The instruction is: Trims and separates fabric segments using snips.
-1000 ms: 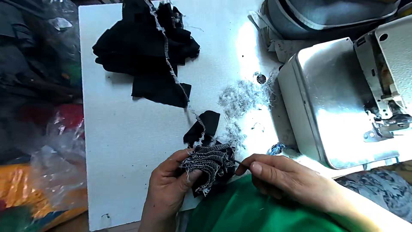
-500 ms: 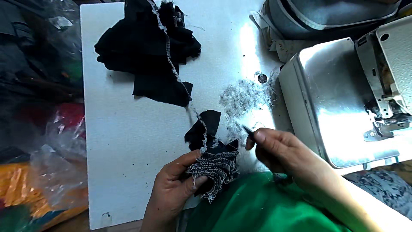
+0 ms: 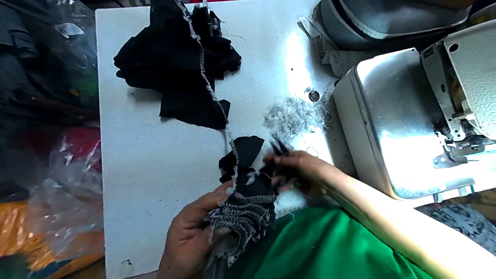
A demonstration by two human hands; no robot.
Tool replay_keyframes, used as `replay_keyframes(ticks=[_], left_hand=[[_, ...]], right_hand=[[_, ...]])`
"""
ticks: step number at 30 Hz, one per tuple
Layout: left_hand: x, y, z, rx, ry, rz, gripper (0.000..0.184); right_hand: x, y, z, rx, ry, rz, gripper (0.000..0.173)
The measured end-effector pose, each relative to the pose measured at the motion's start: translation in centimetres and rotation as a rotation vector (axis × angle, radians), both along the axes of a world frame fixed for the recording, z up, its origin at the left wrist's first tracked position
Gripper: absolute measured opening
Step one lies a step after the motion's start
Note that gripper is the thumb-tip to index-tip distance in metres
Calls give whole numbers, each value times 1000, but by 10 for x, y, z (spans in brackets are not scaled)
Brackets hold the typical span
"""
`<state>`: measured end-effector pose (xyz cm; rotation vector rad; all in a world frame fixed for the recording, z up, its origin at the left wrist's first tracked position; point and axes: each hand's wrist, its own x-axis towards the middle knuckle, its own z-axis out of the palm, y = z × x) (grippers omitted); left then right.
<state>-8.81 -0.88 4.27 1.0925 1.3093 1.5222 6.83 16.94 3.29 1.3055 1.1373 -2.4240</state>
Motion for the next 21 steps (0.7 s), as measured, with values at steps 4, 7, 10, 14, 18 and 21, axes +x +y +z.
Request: replay_keyframes(ticks=[4, 7, 10, 14, 18, 21], left_hand=[[-26, -18, 9, 51, 63, -62, 27], [-37, -26, 12, 69, 74, -48, 29], [-41, -31, 9, 49, 127, -67, 28], [-32, -27, 4, 58, 132, -133, 26], [-12, -20, -7, 57, 215, -131, 24], [3, -16, -9, 82, 267, -108, 22]], right_hand=[[-16, 15, -5, 236, 58, -377, 36], [-15, 16, 12, 340, 89, -391, 36], [-12, 14, 36, 419, 15, -148, 33], [1, 11, 53, 845, 26, 148, 35], [16, 9, 63, 1212, 161, 240, 31], [27, 7, 66, 1064, 381, 368, 36]])
